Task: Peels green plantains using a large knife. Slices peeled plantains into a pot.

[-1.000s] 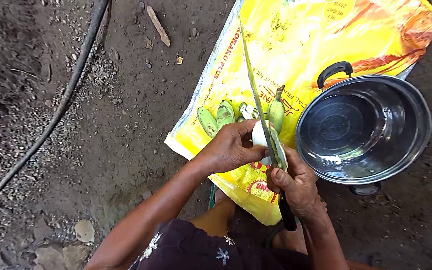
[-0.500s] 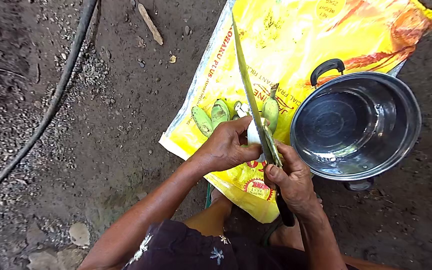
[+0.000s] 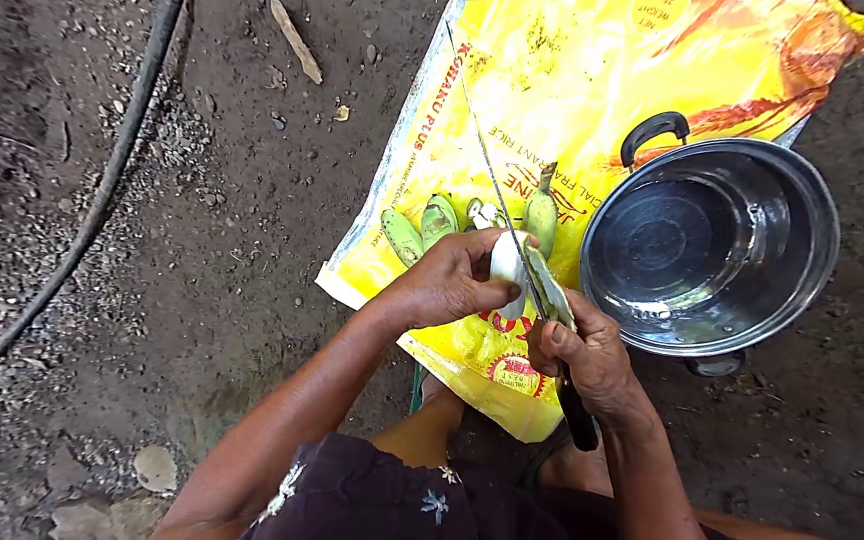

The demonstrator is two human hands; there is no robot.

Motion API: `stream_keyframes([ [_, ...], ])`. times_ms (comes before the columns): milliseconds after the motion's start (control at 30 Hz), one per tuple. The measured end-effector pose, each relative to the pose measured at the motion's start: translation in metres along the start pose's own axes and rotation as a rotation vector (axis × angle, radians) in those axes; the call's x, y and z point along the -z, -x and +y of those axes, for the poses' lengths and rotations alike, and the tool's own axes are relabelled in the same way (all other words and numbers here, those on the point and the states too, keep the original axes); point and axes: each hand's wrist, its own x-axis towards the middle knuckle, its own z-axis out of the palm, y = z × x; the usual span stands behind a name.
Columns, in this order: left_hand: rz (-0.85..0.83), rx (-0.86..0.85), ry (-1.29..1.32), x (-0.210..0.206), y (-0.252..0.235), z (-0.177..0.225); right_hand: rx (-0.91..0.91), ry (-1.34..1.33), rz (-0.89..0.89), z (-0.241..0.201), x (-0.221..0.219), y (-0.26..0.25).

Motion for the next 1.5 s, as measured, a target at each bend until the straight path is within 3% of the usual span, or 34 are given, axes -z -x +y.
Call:
stream_keyframes([
  [600,-0.249,0.088,0.088,0.033,-0.006,-0.011,-0.203,-0.384,-0.178,0.013,0.004,-0.001],
  [767,-0.048,0.116,0.076,0.021,-0.006,-0.013,-0.237,-0.298,-0.007,0.013,-0.001,-0.002],
  [900,0.228,0.099,-0.095,0.013,-0.011,-0.014,-0.121,-0.003,0.102,0.010,-0.004,-0.002],
  [967,0.285,0.086,-0.187,0.014,-0.011,-0.015,-0.042,0.116,0.141,0.007,-0.007,0.001],
  [1200,0.226,-0.177,-0.534,-0.008,-0.002,-0.016,0.006,0.208,0.130,-0.004,-0.019,0.004],
  [1500,0.146,-0.289,-0.545,-0.012,0.002,-0.014,0.020,0.090,0.038,-0.002,-0.015,0.006],
])
